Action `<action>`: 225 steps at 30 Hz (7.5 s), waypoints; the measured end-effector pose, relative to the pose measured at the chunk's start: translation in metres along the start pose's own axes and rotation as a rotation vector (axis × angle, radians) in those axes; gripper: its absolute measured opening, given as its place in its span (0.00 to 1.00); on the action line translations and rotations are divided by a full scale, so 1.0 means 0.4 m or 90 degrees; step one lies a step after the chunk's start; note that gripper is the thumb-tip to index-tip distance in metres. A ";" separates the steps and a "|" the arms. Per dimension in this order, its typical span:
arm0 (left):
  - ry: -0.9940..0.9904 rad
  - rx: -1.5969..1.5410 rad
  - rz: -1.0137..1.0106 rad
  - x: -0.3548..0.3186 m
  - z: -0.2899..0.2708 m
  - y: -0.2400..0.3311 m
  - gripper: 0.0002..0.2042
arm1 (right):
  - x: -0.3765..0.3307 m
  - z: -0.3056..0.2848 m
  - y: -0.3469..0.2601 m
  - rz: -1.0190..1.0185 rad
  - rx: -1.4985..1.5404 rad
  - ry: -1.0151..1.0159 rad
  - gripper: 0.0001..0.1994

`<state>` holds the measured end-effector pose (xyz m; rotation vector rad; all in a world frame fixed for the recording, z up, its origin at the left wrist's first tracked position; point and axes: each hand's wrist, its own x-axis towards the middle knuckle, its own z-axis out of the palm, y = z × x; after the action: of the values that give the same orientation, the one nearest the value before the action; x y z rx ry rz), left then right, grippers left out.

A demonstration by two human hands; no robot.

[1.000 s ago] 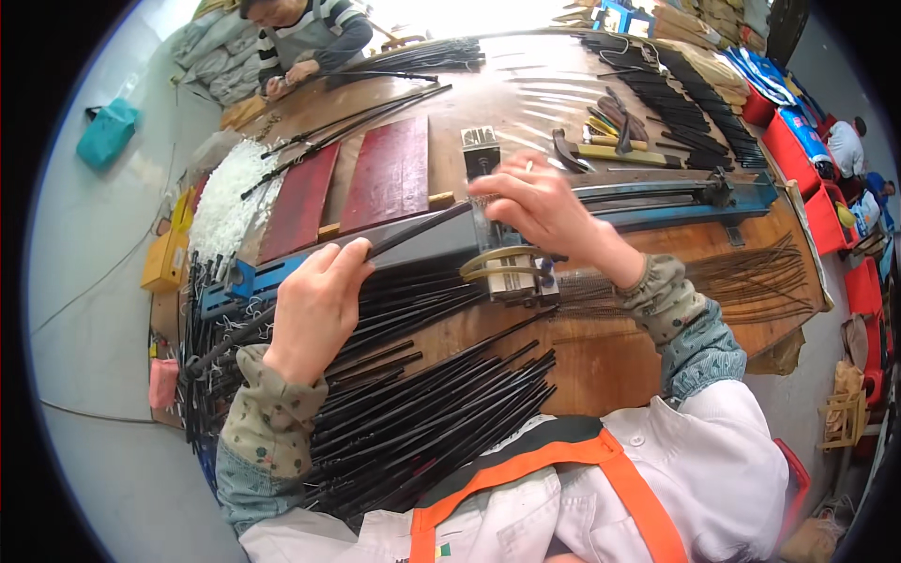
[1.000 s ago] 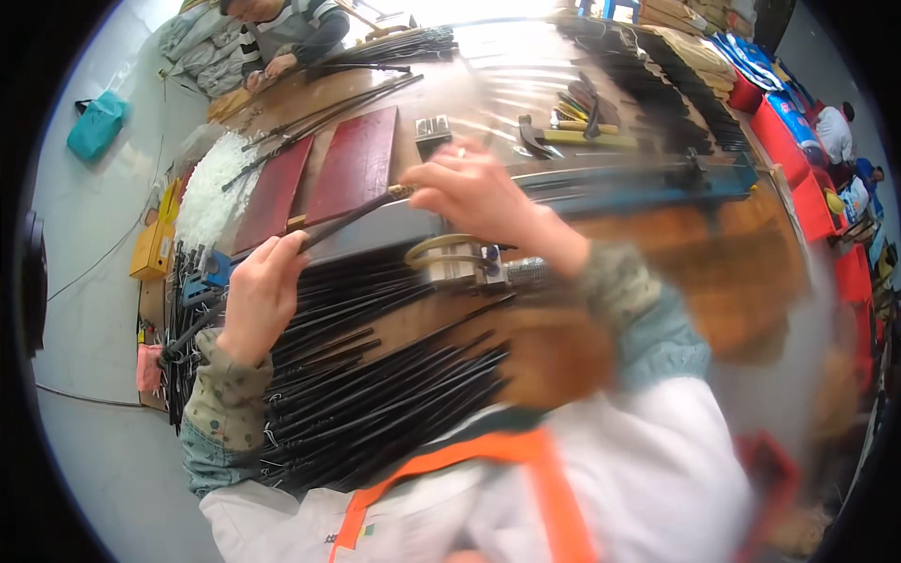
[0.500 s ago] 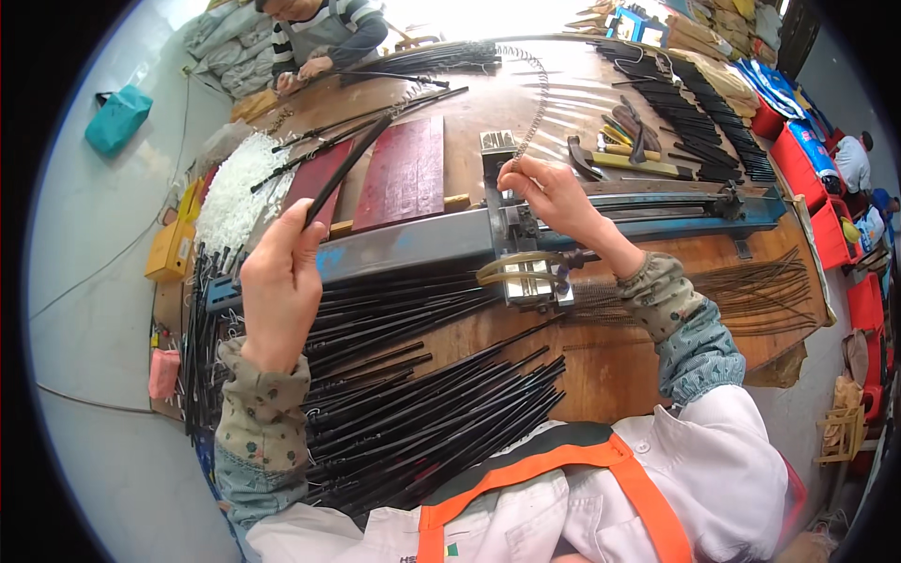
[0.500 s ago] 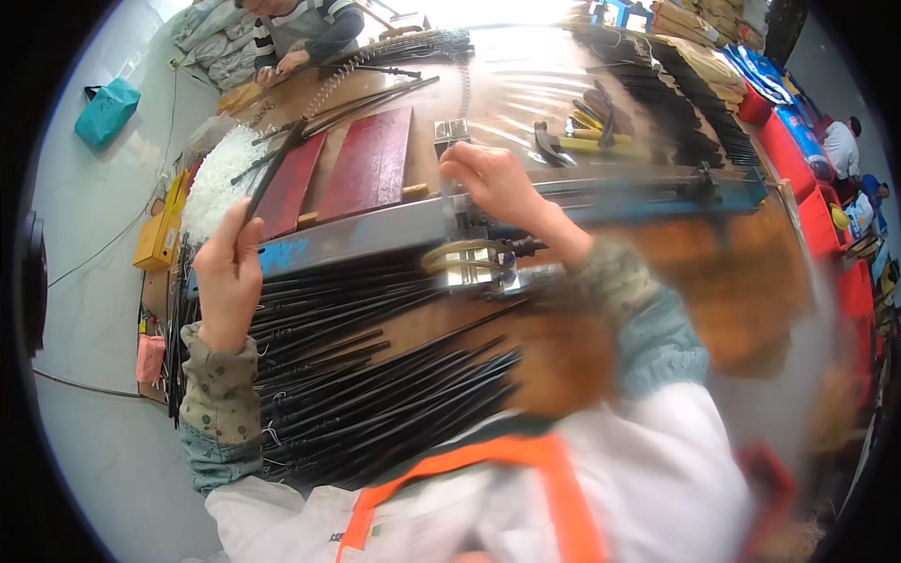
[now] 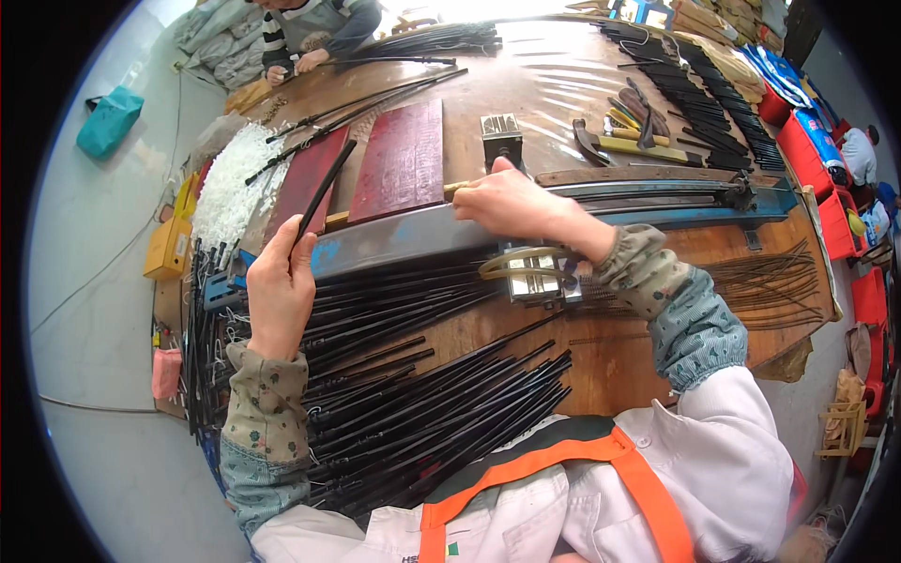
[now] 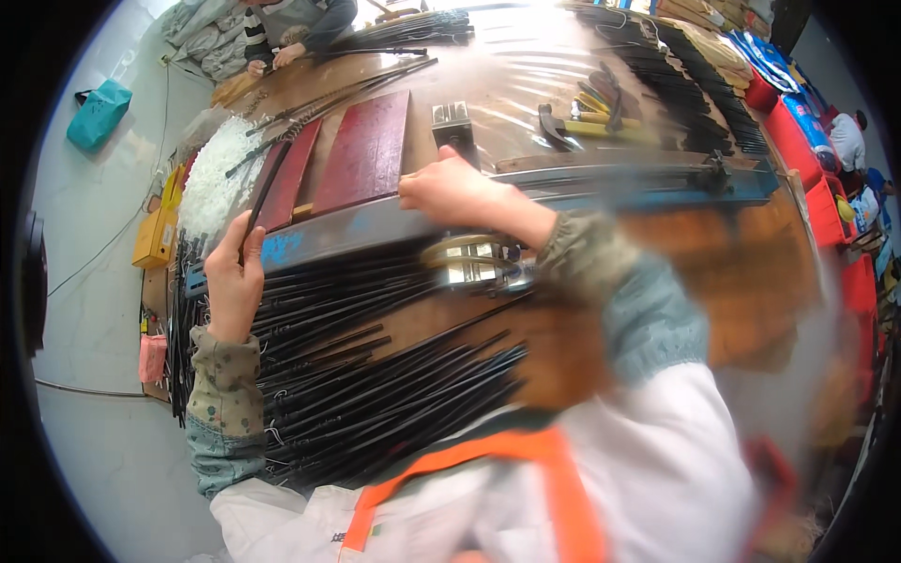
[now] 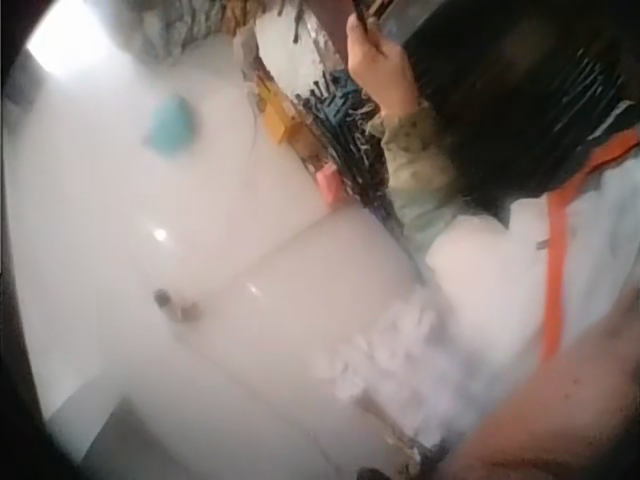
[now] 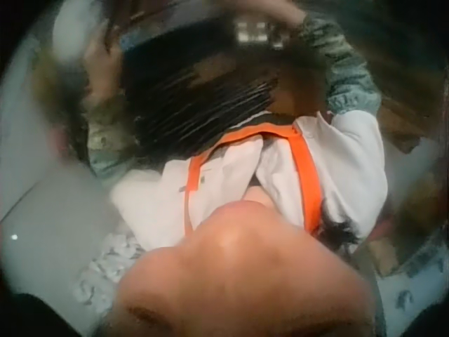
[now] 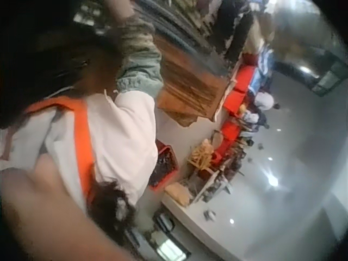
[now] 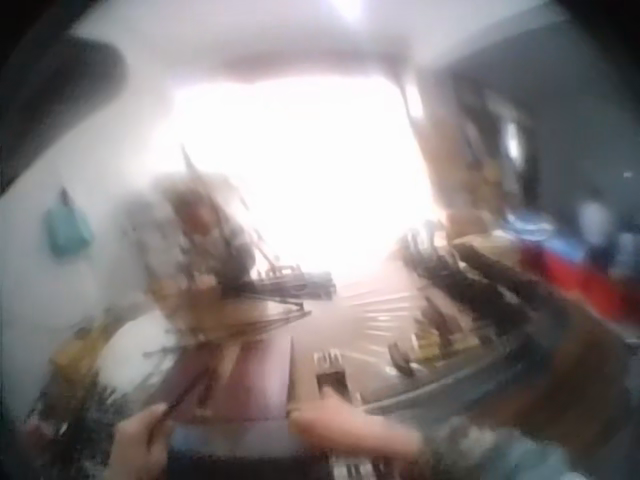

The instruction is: The person assembles umbrella frame parts by picking up metal rods and springs, loading them into a workbench fixture to attach the springs onto the rods, and placing the assembled rods onto a pile on the table.

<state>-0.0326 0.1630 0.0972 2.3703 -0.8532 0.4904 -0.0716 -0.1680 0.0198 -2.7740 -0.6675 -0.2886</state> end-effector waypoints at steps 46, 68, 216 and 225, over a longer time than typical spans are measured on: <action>-0.218 0.077 0.190 0.131 0.467 0.143 0.08 | -0.610 -0.059 0.088 0.241 -0.154 0.300 0.17; 0.004 0.086 0.514 0.185 0.482 0.002 0.04 | -0.602 0.070 -0.091 0.193 0.000 0.030 0.19; -0.203 -0.174 0.186 0.131 0.461 0.110 0.11 | -0.650 -0.116 0.289 0.221 -0.215 0.328 0.22; -0.233 0.047 0.173 0.136 0.475 0.136 0.11 | -0.583 -0.046 0.060 0.150 -0.137 0.280 0.18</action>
<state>-0.0019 -0.0145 -0.0010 2.4632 -1.3537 0.1920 -0.2667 -0.2910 -0.0272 -2.8005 -0.2081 -0.9297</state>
